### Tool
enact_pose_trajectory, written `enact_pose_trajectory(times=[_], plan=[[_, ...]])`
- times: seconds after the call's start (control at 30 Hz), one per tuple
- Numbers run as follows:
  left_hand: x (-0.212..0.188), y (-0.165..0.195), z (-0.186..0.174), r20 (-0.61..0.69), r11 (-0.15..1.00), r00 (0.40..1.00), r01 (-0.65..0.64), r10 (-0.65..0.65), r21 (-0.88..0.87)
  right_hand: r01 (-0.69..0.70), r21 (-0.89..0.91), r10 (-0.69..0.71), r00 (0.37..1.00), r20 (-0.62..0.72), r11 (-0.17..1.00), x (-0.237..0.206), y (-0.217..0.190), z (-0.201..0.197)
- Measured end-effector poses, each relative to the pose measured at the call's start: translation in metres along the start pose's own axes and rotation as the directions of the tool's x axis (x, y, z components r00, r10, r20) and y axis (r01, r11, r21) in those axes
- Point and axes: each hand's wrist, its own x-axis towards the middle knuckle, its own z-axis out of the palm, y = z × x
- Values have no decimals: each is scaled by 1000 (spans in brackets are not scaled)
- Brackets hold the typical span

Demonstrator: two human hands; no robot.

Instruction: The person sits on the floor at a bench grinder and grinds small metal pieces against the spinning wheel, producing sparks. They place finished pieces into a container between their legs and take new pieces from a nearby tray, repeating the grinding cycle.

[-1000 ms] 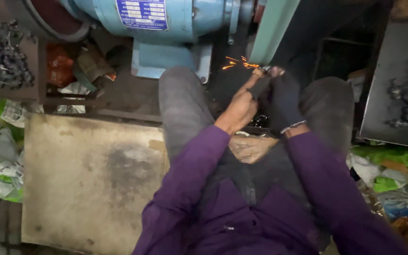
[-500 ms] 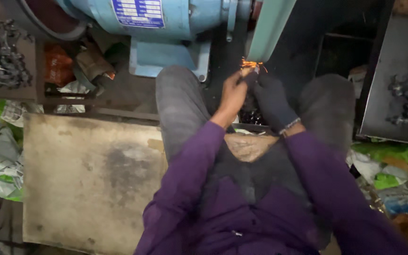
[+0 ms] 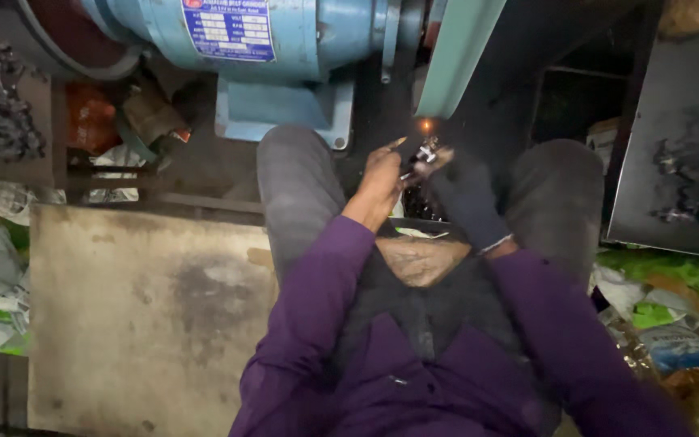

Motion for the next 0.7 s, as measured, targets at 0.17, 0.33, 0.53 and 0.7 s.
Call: enact_pose_trajectory(times=[0.17, 0.33, 0.53, 0.7], plan=[[-2, -15, 10, -2, 999, 999, -40, 40, -3, 267, 381, -247, 964, -102, 885, 20, 2, 2], [-19, -22, 35, 230, 975, 968, -52, 102, -217, 1, 654, 37, 998, -45, 756, 54, 10, -13], [-48, -10, 26, 397, 934, 893, 64, -210, 350, 290, -343, -357, 922, -151, 893, 3, 6, -97], [-55, -52, 32, 825, 866, 512, -274, -238, 419, -5, -752, -473, 775, -419, 659, -24, 31, -221]])
